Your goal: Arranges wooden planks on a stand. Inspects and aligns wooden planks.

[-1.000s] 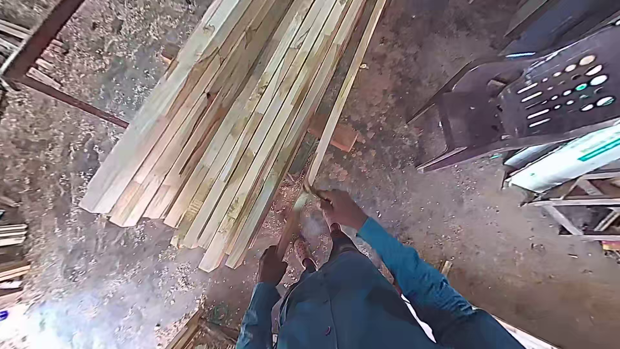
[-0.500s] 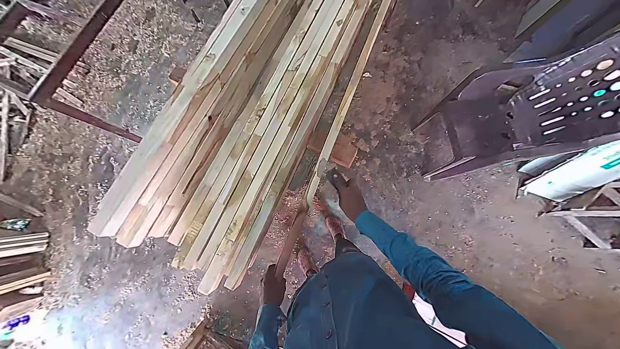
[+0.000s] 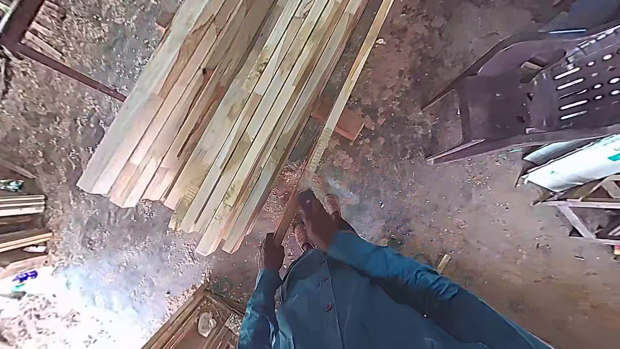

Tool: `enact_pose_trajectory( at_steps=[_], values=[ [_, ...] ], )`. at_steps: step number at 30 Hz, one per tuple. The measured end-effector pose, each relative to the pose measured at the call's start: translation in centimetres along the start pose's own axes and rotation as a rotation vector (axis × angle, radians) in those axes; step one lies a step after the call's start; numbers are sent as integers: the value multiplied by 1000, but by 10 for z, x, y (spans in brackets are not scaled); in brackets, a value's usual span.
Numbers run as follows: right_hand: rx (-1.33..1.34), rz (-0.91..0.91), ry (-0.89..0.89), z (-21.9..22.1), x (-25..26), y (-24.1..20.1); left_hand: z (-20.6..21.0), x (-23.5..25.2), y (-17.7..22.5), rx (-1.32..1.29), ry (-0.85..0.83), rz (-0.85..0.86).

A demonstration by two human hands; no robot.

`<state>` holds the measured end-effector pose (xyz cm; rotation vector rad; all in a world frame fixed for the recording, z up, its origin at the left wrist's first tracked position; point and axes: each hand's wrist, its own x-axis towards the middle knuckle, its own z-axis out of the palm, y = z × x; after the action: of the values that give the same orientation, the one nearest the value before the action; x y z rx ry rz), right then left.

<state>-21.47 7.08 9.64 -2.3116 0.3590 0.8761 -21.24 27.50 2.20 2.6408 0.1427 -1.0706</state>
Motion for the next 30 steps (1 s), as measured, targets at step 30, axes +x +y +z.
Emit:
enact_pose_trajectory(
  at_steps=[30],
  values=[
    [-69, 137, 150, 56, -6, -17, 5, -4, -2, -45, -32, 5]
  ],
)
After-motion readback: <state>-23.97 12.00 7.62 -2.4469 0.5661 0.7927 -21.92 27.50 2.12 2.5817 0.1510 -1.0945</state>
